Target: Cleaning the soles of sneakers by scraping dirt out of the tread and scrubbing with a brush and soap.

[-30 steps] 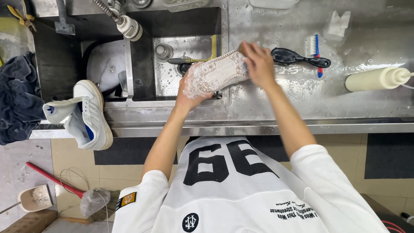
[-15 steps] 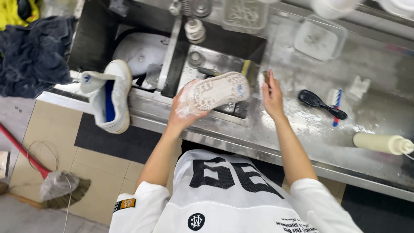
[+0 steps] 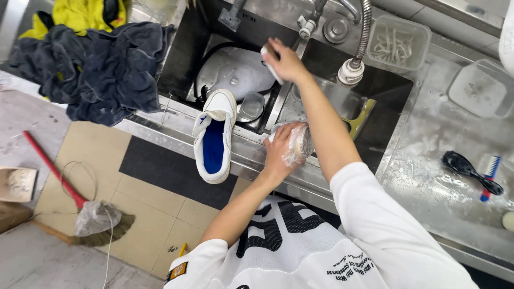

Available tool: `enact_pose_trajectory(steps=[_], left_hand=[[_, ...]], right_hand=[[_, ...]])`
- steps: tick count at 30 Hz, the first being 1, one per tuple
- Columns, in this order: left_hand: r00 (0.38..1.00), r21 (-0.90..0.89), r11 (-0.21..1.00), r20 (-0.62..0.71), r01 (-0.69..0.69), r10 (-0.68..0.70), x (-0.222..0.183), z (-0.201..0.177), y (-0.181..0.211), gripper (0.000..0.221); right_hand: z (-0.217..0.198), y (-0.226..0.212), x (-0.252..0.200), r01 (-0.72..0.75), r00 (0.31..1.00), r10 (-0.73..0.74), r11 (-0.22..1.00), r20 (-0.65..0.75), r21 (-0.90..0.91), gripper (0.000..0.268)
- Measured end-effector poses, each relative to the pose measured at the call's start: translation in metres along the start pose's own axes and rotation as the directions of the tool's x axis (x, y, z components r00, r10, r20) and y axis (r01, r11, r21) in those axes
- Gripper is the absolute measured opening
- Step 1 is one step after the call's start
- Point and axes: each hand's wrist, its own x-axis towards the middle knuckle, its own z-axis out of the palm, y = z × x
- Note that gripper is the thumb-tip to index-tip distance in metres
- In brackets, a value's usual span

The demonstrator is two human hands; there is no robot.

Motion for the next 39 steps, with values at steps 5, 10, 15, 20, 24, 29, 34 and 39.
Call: enact_pose_trajectory(steps=[5,10,15,20,24,29,34,39], left_hand=[[0.996,-0.231,0.971,0.054,-0.056,0.071,0.012,-0.02,0.008,0.131],[0.988,-0.229,0.973,0.14,-0.039,0.072,0.028,-0.02,0.009,0.112],[0.982,-0.132,0.988,0.16,-0.077,0.098,0.037,-0.01,0.003,0.117],[0.988,-0.089,0.995,0.143,-0.052,0.064,0.034,-0.007,0.008,0.11],[0.994,-0.08,0.996,0.103,-0.034,0.042,0.033,-0.006,0.016,0.096],[0.99,-0.027,0.999,0.135,0.038,-0.034,0.04,-0.003,0.022,0.114],[0.987,-0.088,0.99,0.125,0.108,-0.097,0.068,0.007,0.028,0.112],[0.982,-0.113,0.989,0.15,-0.094,0.111,0.144,0.056,0.009,0.129]], right_hand=[[-0.051,0.02,-0.135,0.017,0.999,-0.027,0.967,0.037,0.253,0.06],[-0.089,0.082,-0.248,-0.335,0.853,0.503,0.317,0.142,0.887,0.049],[-0.088,0.087,-0.222,-0.239,0.859,0.457,-0.04,0.23,0.97,0.054],[-0.093,0.093,-0.161,-0.024,0.649,0.739,-0.22,0.182,0.975,0.043],[-0.086,0.098,-0.157,-0.175,0.585,0.797,-0.06,0.152,0.983,0.033],[-0.069,0.1,-0.19,-0.2,0.733,0.652,-0.066,0.194,0.978,0.046],[-0.1,0.093,-0.23,-0.365,0.836,0.493,0.173,0.241,0.915,0.06],[-0.12,0.115,-0.297,-0.372,0.862,0.482,0.39,0.158,0.843,0.081]])
